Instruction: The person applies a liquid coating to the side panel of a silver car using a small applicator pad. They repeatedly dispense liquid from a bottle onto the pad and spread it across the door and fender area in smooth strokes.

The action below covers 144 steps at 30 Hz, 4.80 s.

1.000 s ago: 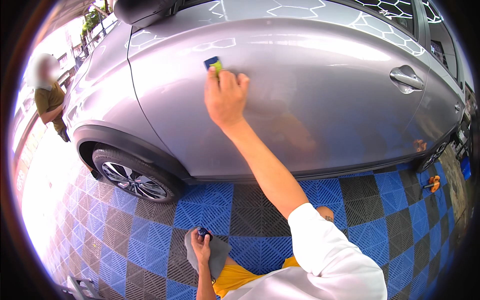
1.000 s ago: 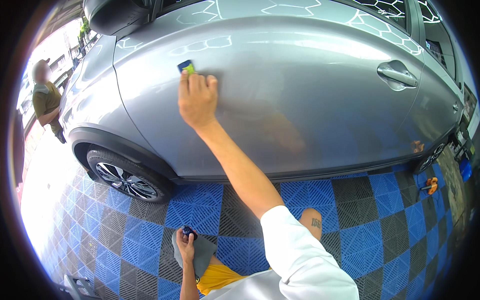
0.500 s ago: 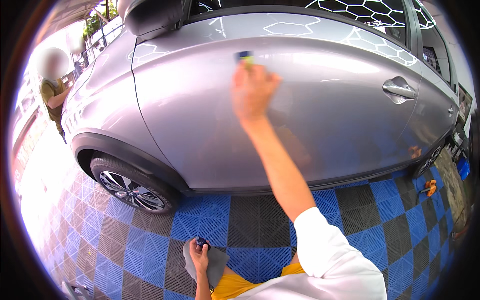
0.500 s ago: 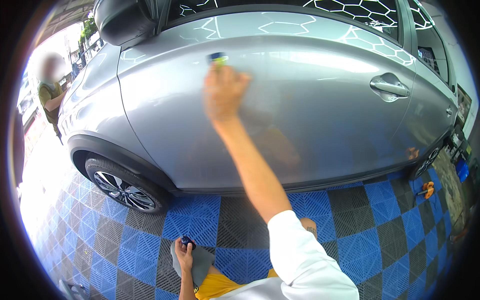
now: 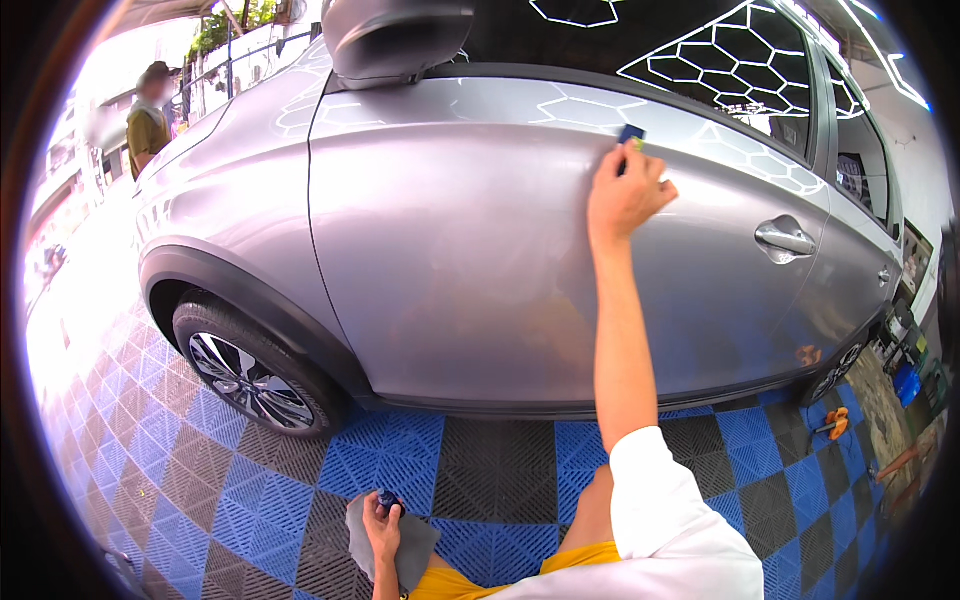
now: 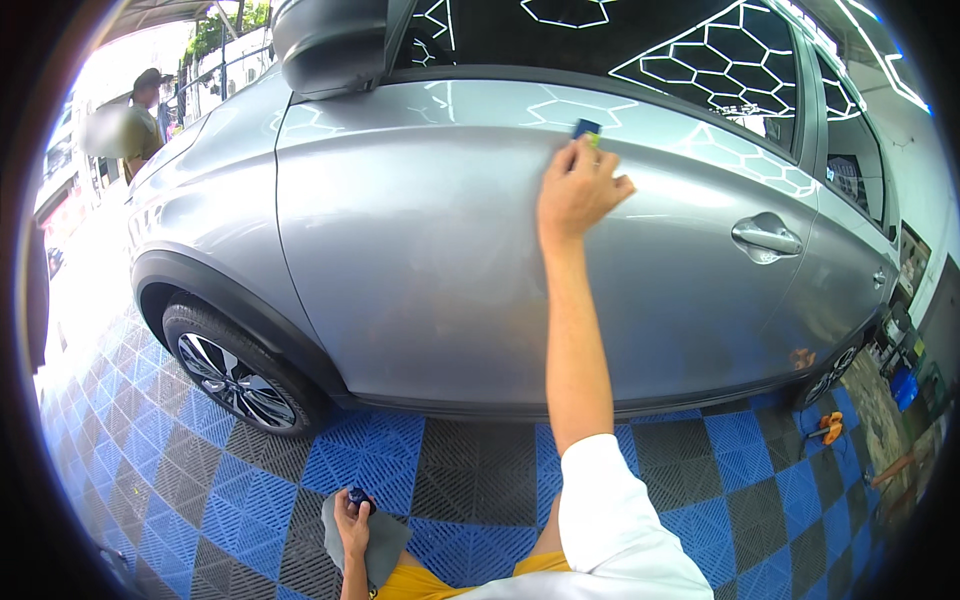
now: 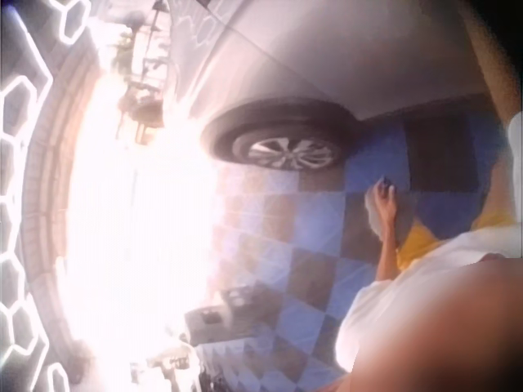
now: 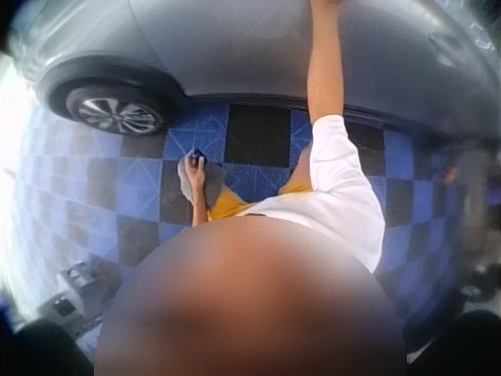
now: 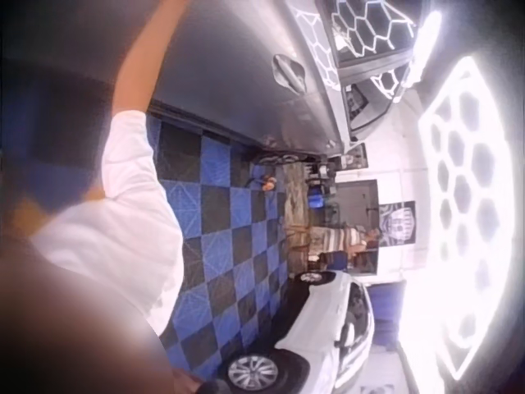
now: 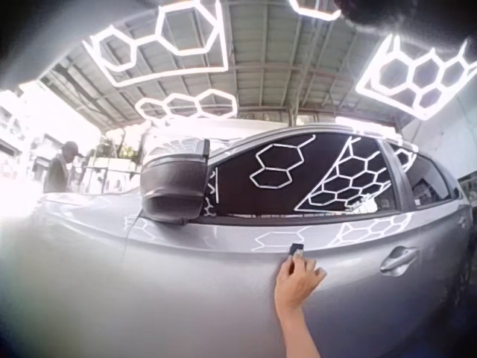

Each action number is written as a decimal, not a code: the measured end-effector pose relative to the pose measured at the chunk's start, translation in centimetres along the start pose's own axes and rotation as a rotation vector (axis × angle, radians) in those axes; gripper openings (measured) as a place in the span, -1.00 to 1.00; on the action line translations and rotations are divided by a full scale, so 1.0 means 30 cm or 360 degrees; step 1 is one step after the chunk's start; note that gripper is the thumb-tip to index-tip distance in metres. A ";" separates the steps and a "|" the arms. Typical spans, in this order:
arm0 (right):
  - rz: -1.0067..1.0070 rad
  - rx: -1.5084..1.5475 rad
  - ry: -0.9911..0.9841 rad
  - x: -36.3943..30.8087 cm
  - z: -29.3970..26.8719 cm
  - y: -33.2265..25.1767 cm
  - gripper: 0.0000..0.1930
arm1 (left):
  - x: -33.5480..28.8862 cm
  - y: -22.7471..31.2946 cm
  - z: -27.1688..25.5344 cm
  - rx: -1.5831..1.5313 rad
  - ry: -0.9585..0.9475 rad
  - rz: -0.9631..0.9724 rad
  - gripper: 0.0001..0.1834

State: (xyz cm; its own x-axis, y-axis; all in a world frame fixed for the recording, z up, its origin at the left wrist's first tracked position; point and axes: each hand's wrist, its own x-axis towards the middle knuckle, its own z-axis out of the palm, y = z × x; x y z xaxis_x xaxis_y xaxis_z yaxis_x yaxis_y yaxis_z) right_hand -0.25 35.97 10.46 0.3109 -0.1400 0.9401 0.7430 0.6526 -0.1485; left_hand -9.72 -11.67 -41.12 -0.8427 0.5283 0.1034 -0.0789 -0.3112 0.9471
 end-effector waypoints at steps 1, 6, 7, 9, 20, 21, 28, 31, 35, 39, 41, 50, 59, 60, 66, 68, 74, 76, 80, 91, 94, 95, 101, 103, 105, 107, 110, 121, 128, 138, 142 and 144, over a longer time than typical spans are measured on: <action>-0.0041 0.0029 -0.0026 -0.011 0.015 -0.066 -0.86 | 0.004 -0.012 -0.005 0.0005 -0.0004 -0.0007 -0.46; -0.0339 0.0166 -0.0343 0.020 0.103 -0.468 -0.88 | 0.025 -0.075 -0.050 0.0051 0.0038 0.0000 -0.42; -0.0374 0.0142 -0.0469 0.040 0.105 -0.484 -0.89 | 0.029 -0.076 -0.038 0.0034 0.0019 -0.0009 -0.41; -0.0425 0.0104 -0.0727 0.076 0.104 -0.483 -0.88 | 0.025 -0.074 -0.035 0.0011 -0.0005 -0.0025 -0.41; 0.0111 -0.0402 -0.0436 0.387 -0.004 0.454 -0.80 | 0.027 -0.057 -0.112 0.0225 0.0002 0.0047 -0.44; 0.0137 -0.0422 -0.0414 0.381 -0.010 0.479 -0.80 | 0.023 -0.047 -0.111 0.0227 -0.0015 0.0098 -0.44; -0.0458 -0.0390 -0.0276 0.207 0.161 -0.129 -0.73 | 0.060 -0.128 -0.094 0.0263 -0.0033 0.0100 -0.44; -0.0355 0.0189 -0.0648 0.184 0.135 -0.343 -0.77 | 0.095 -0.136 -0.113 0.0503 -0.0034 0.0081 -0.46; -0.0396 -0.0054 -0.0628 0.210 0.120 -0.078 -0.76 | -0.001 0.148 0.054 0.0879 -0.0059 -0.0098 -0.48; -0.0122 -0.0320 -0.0573 0.395 0.039 0.382 -0.75 | -0.034 0.238 0.009 0.0888 0.0043 -0.0154 -0.51; 0.0024 -0.0495 -0.0449 0.484 0.026 0.692 -0.74 | -0.051 0.322 0.051 0.1115 0.0021 -0.0221 -0.49; -0.0190 -0.0105 -0.0387 0.258 0.051 0.285 -0.87 | -0.072 0.380 0.144 0.1559 0.0100 -0.0329 -0.42; -0.0016 -0.0132 -0.0245 0.328 -0.052 0.584 -0.80 | -0.039 0.294 0.086 0.1362 0.0080 -0.0184 -0.48; 0.0045 -0.0180 -0.0261 0.366 -0.077 0.689 -0.78 | -0.043 0.286 0.069 0.1321 0.0107 -0.0144 -0.49; 0.0195 -0.0371 -0.0199 0.356 -0.087 0.673 -0.78 | -0.062 0.332 0.118 0.1604 0.0091 -0.0283 -0.54; 0.0022 -0.0070 -0.0284 0.258 -0.068 0.426 -0.82 | -0.042 0.261 0.068 0.1254 0.0090 -0.0169 -0.53; -0.0401 0.0239 -0.0246 0.057 -0.071 0.115 -0.88 | -0.062 0.356 0.201 0.1452 0.0051 -0.0156 -0.53; -0.0369 0.0080 -0.0238 0.060 -0.075 0.184 -0.90 | -0.051 0.353 0.204 0.1463 0.0017 -0.0179 -0.53; -0.0084 -0.0236 -0.0174 0.177 -0.121 0.629 -0.84 | -0.057 0.373 0.176 0.1456 0.0029 -0.0228 -0.54; -0.0076 0.0009 -0.0298 0.051 -0.148 0.369 -0.88 | -0.046 0.366 0.192 0.1534 0.0076 -0.0239 -0.50; -0.0244 0.0171 -0.0395 -0.015 -0.181 0.176 -0.90 | -0.065 0.446 0.279 0.1709 0.0033 -0.0268 -0.50; -0.0196 0.0226 -0.0401 -0.014 -0.191 0.172 -0.90 | -0.067 0.446 0.278 0.1636 0.0045 -0.0283 -0.51; 0.0004 -0.0280 -0.0348 0.130 -0.206 0.636 -0.81 | -0.028 0.354 0.185 0.1420 0.0069 -0.0295 -0.53; 0.0155 -0.0300 -0.0263 0.193 -0.233 0.790 -0.79 | -0.034 0.360 0.189 0.1393 0.0107 -0.0340 -0.53; 0.0233 -0.0330 -0.0234 0.215 -0.250 0.821 -0.79 | -0.036 0.306 0.184 0.1267 0.0108 -0.0348 -0.54; 0.0324 -0.0379 -0.0250 0.178 -0.223 0.693 -0.80 | 0.026 0.039 -0.034 0.0825 0.0000 -0.0090 -0.50; 0.0002 -0.0090 -0.0310 -0.017 -0.218 0.389 -0.85 | 0.020 -0.062 -0.060 0.0566 -0.0066 -0.0023 -0.48; 0.0073 -0.0375 -0.0217 0.106 -0.334 0.780 -0.82 | 0.016 -0.052 -0.075 0.0474 -0.0037 0.0000 -0.46; 0.0279 -0.0229 -0.0067 -0.025 -0.290 0.677 -0.84 | 0.005 -0.020 -0.079 0.0213 -0.0002 0.0010 -0.47; -0.0160 0.0290 -0.0239 -0.386 -0.184 -0.396 -0.82 | -0.006 -0.032 -0.065 0.0039 0.0010 -0.0031 -0.54; -0.0233 0.0478 -0.0258 -0.482 -0.145 -0.700 -0.82 | -0.002 -0.041 -0.038 0.0025 0.0022 0.0000 -0.54; -0.0260 0.0567 -0.0262 -0.516 -0.116 -0.827 -0.85 | -0.007 -0.046 -0.039 -0.0022 0.0001 -0.0010 -0.54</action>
State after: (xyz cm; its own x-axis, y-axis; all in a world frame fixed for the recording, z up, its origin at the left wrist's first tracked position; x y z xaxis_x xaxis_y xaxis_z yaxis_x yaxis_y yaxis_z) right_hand -21.41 19.36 -1.48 0.0856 -0.1607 0.9833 0.5144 0.8523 0.0945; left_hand -10.05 -12.29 -42.82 -0.8426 0.5297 0.0972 -0.0916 -0.3188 0.9434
